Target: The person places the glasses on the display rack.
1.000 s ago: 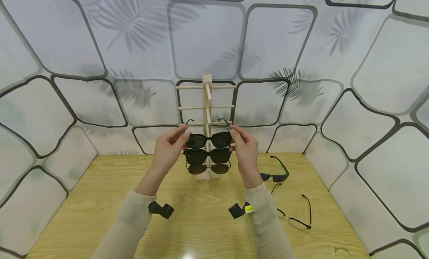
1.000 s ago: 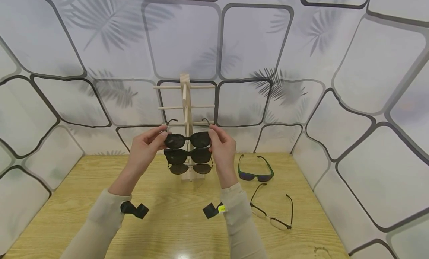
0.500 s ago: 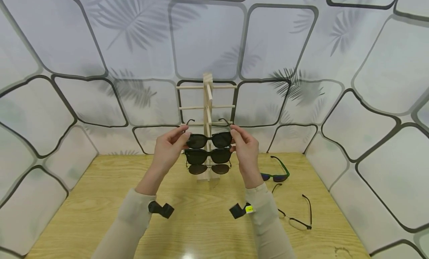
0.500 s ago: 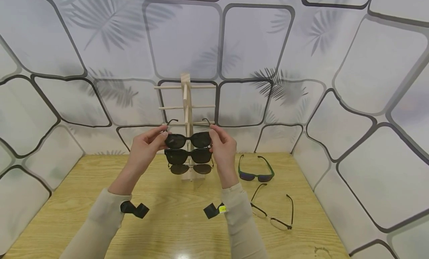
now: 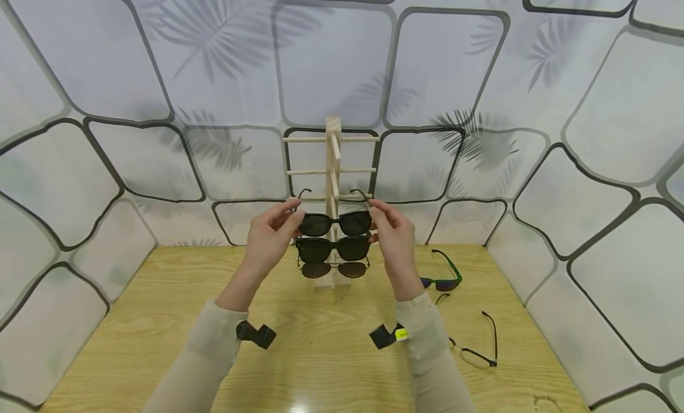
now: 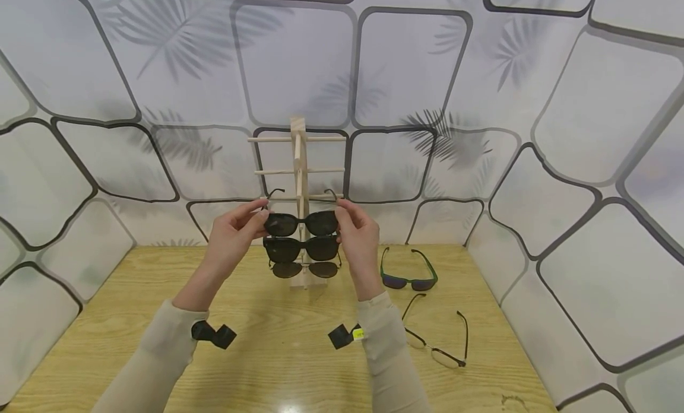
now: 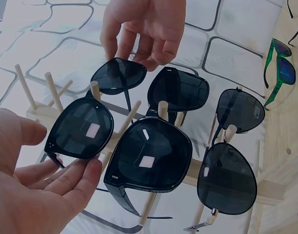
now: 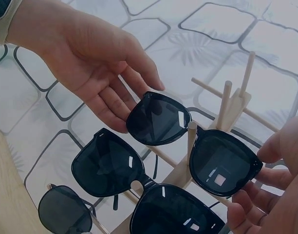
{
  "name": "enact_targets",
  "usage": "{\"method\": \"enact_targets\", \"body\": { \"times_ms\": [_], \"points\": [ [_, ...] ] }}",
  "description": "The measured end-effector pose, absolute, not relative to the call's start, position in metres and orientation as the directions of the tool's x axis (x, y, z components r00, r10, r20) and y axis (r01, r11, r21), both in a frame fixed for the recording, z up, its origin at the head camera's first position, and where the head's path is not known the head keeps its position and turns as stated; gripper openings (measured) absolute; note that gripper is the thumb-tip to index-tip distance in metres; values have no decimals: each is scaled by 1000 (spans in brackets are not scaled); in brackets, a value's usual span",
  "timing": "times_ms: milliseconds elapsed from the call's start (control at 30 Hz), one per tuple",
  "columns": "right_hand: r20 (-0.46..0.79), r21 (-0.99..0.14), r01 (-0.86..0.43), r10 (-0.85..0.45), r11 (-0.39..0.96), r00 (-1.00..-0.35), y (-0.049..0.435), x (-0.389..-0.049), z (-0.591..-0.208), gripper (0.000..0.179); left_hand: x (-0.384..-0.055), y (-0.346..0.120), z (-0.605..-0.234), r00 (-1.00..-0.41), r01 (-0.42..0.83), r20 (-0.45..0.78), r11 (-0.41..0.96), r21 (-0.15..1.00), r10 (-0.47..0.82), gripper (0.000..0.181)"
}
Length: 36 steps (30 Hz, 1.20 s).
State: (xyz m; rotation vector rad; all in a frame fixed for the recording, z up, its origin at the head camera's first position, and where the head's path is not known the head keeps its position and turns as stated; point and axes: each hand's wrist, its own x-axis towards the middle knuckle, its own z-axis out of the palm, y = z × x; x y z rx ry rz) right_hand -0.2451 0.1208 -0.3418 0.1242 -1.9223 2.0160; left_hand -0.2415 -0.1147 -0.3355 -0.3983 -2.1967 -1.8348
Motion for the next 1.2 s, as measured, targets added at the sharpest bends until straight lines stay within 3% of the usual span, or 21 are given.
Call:
{"method": "enact_targets", "body": {
  "times_ms": [367,700,1200],
  "points": [
    [313,-950,-305,200,70,-928,138,-236,-342,27,-228,-122,-341,-886,454,462,272,848,39,44],
    [283,-957,-259,217,134,-934,157,-219,-346,28,-201,-117,-357,-891,421,452,310,852,-32,35],
    [204,-963,-150,245,222,-948,189,-184,-373,31,-178,-78,-396,-910,415,391,280,866,141,29]
  ]
}}
